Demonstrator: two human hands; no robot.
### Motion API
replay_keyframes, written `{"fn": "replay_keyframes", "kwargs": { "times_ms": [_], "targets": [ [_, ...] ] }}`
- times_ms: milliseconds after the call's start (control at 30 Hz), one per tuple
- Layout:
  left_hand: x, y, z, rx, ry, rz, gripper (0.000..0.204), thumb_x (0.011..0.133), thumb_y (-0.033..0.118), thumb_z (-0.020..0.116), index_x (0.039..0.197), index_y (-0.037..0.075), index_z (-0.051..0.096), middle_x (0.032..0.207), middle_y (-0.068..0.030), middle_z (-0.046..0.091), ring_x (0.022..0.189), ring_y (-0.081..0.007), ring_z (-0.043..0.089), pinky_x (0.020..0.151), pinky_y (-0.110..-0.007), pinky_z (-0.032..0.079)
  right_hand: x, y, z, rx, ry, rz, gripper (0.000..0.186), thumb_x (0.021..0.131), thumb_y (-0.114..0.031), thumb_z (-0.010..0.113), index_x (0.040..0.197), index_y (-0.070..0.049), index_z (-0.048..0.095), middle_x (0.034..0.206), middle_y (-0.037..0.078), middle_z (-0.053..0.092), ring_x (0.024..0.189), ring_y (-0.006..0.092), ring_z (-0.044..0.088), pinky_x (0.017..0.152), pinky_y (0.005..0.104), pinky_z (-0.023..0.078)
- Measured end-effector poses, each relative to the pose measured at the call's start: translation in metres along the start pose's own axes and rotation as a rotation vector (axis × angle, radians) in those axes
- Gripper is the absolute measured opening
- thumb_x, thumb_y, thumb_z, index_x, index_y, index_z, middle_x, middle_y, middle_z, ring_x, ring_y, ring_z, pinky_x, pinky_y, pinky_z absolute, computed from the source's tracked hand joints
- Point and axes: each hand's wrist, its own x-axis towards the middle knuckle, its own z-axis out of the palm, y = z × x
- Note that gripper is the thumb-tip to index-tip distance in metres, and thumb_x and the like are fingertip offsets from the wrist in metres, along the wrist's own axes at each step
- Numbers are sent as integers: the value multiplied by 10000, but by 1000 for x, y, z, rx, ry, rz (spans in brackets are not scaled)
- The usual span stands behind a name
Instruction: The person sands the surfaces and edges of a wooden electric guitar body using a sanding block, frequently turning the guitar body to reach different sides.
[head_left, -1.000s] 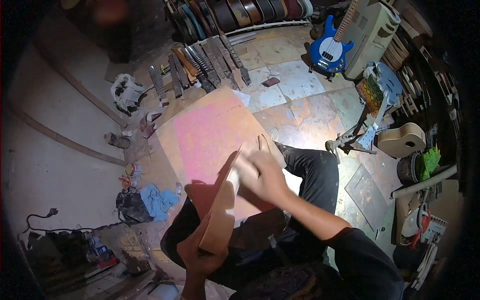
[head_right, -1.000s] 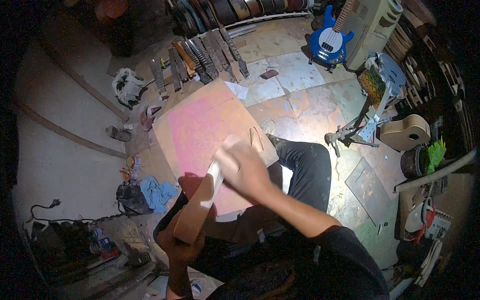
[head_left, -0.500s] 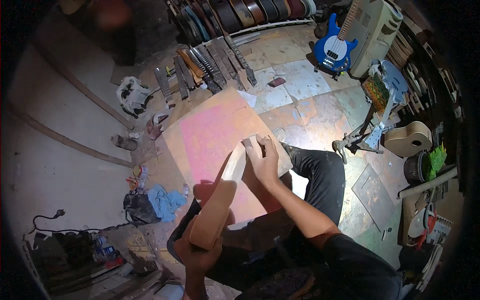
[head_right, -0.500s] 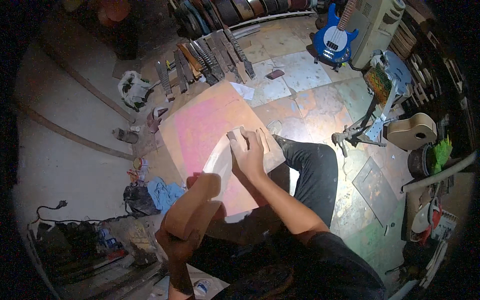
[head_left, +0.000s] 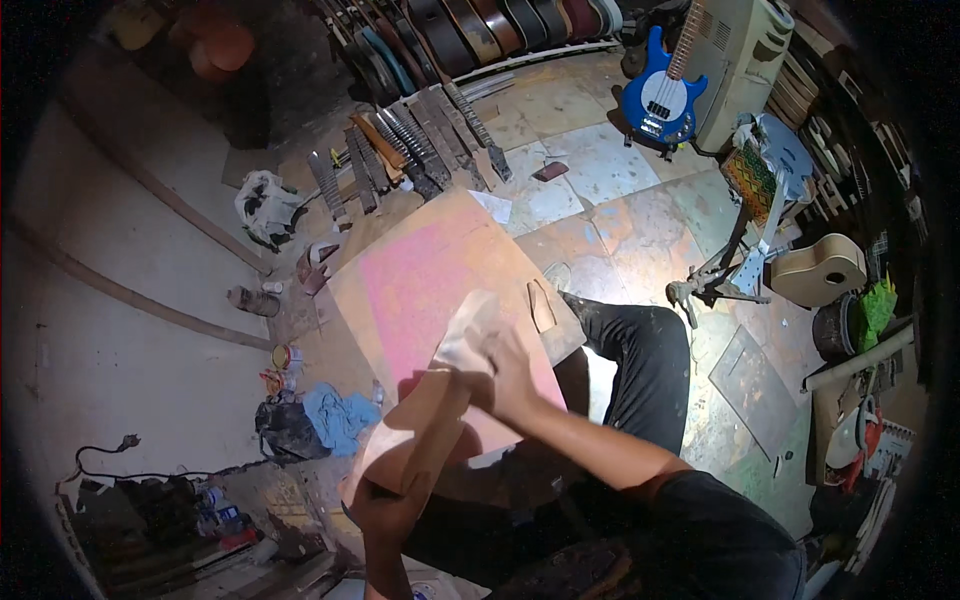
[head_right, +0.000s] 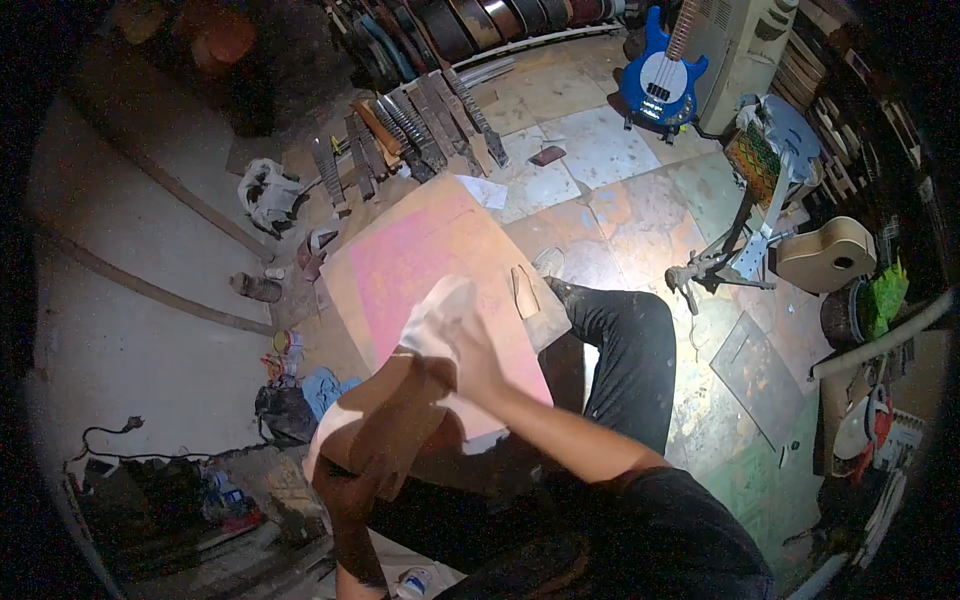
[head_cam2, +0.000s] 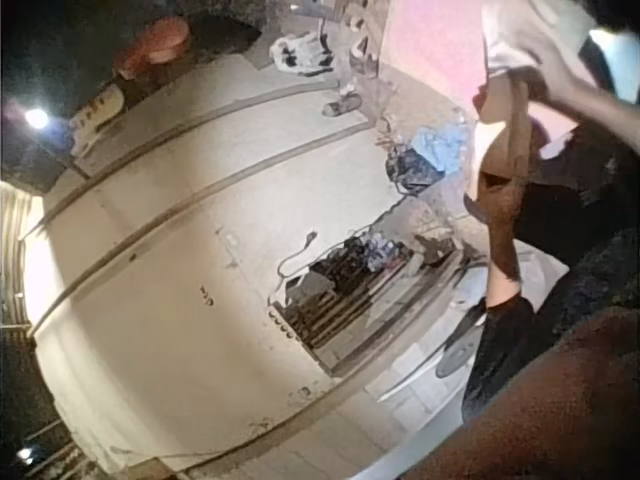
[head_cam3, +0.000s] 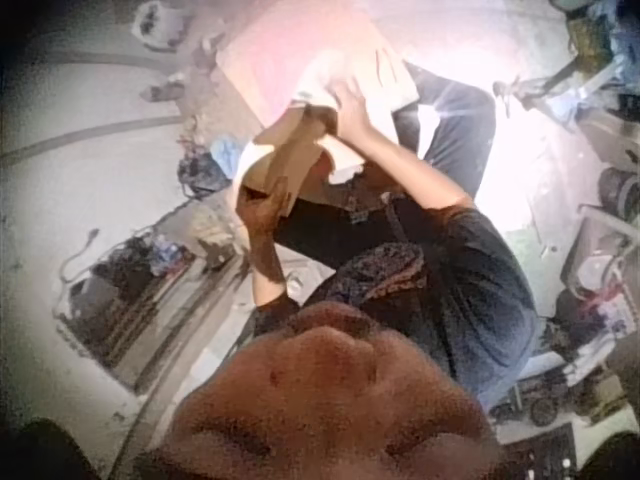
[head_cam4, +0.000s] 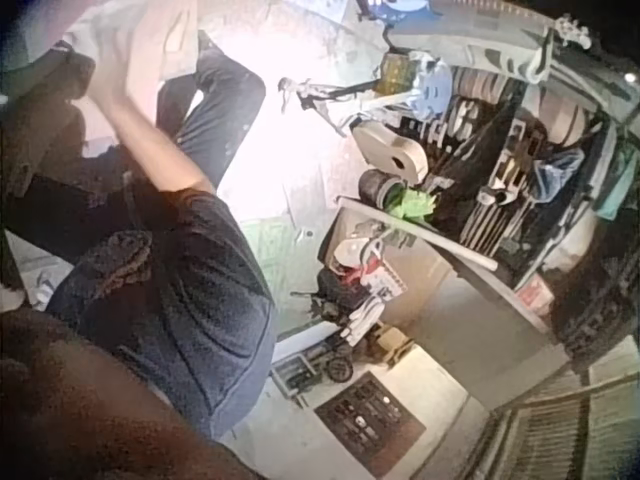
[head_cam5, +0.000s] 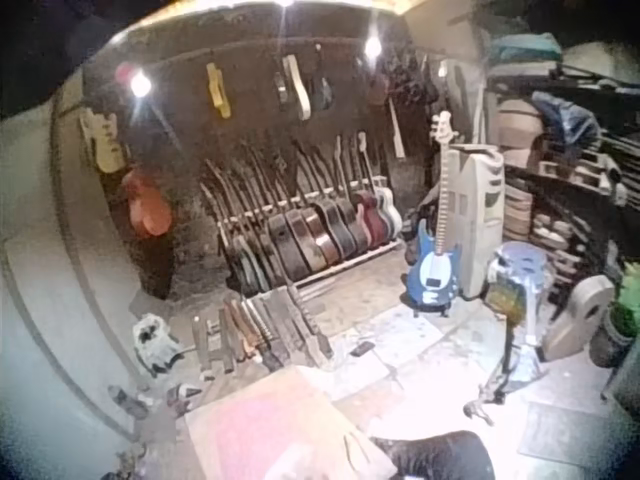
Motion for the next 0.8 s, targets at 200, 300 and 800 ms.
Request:
{"fn": "replay_keyframes", "kwargs": {
  "times_ms": [200,300,800],
  "targets": [
    [-4,3,13,-140,-8,-87,690,758,147,931,1347,-49,630,1287,-133,705,1185,-228,678,1022,-381,544,-9,-21,-4,11,72,90,415,909,-157,770,1236,47,617,1145,226,624,1135,383,601,1022,415,459],
    [-1,21,16,-192,-17,-149,671,782,109,903,1369,-47,617,1313,-132,692,1205,-235,668,1031,-379,538,-46,-103,-14,618,-91,360,542,790,-89,845,1259,27,600,1157,193,633,1126,325,633,1003,394,489],
    [6,43,31,-24,-55,191,676,764,23,837,1394,-57,603,1236,-182,732,1027,-272,756,918,-388,603,-26,-106,-33,484,-114,279,466,929,4,767,1328,26,527,1121,118,647,1068,165,638,922,324,526]
  ]
}}
